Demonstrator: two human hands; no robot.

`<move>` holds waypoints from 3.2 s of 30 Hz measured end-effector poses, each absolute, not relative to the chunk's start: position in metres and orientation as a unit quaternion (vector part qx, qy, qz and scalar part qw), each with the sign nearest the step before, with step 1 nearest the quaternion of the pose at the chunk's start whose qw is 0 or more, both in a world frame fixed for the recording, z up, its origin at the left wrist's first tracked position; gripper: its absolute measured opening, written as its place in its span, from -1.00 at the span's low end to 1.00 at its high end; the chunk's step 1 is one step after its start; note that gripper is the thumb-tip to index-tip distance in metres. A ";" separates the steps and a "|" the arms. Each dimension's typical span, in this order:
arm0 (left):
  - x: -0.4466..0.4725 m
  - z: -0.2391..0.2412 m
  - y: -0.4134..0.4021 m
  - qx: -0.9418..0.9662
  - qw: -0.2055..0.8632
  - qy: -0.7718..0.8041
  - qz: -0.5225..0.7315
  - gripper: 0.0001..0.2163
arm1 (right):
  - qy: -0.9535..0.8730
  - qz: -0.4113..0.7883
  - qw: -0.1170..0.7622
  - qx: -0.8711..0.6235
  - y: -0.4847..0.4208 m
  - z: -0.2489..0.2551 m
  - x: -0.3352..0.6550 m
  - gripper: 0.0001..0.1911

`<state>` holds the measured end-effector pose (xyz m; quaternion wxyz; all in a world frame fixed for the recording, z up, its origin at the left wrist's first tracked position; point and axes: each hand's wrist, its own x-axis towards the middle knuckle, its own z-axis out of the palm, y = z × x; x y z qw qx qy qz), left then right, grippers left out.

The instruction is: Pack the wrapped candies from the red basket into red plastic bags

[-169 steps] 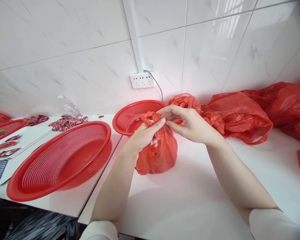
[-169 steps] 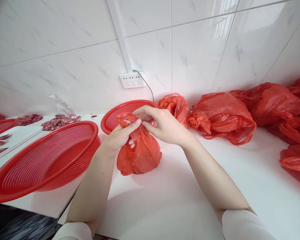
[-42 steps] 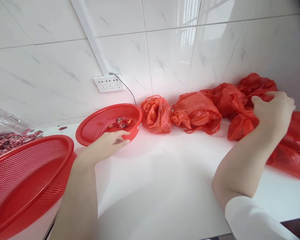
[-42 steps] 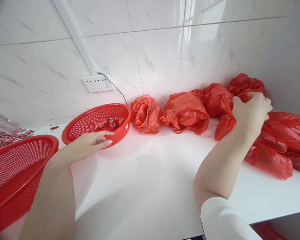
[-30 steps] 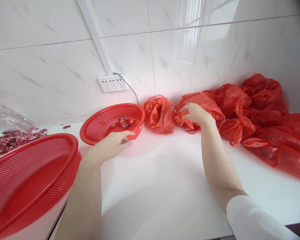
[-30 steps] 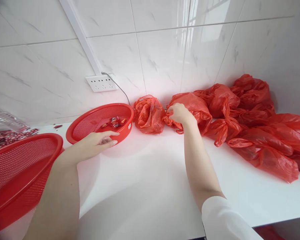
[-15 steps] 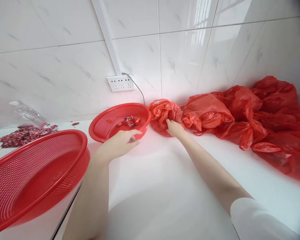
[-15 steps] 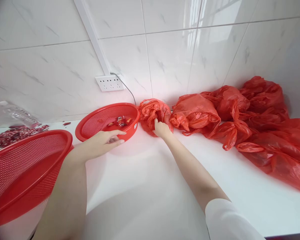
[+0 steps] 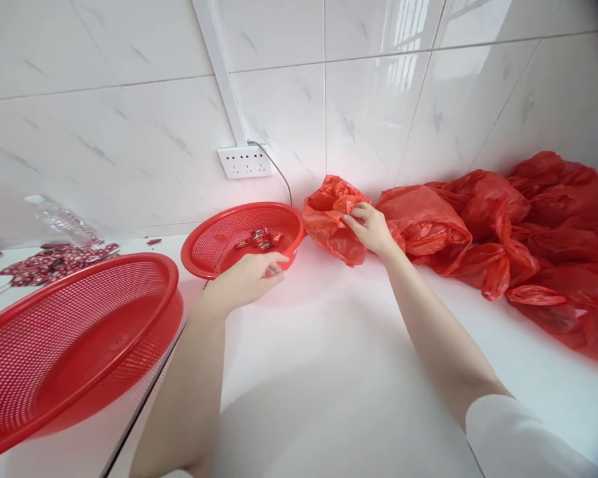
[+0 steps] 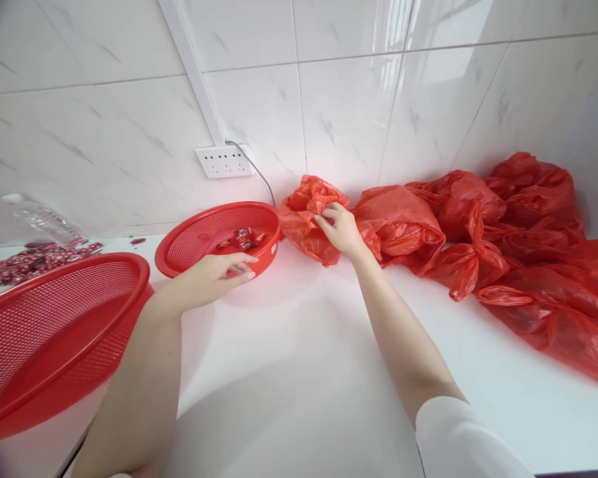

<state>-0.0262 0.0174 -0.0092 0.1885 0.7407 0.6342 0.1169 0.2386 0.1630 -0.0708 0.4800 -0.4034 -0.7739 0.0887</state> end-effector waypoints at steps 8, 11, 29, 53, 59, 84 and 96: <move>0.000 -0.023 0.025 0.764 0.147 0.590 0.216 -0.59 | -0.787 0.273 0.250 -0.494 0.137 -0.045 0.243 -0.60; 0.024 -0.041 0.029 0.784 0.136 0.543 0.267 -0.49 | -0.808 0.295 0.137 -0.491 0.126 -0.038 0.237 -0.45; 0.041 -0.085 0.038 0.800 0.257 0.525 0.138 -0.70 | -0.850 0.130 0.141 -0.491 0.135 -0.056 0.224 -0.41; 0.036 -0.080 0.062 0.441 0.613 0.453 0.474 -0.77 | -0.882 0.196 0.164 -0.396 0.113 -0.037 0.221 -0.27; 0.016 -0.064 0.064 0.413 0.573 0.454 0.544 -0.88 | -0.809 0.121 0.095 -0.567 0.135 -0.054 0.235 -0.07; -0.030 -0.018 0.053 0.299 0.436 0.184 0.829 -0.90 | -0.837 0.207 0.104 -0.495 0.133 -0.051 0.233 -0.68; -0.017 -0.033 0.058 0.336 0.503 0.274 0.748 -0.88 | -0.829 0.480 0.241 -0.154 0.102 -0.041 0.194 -0.77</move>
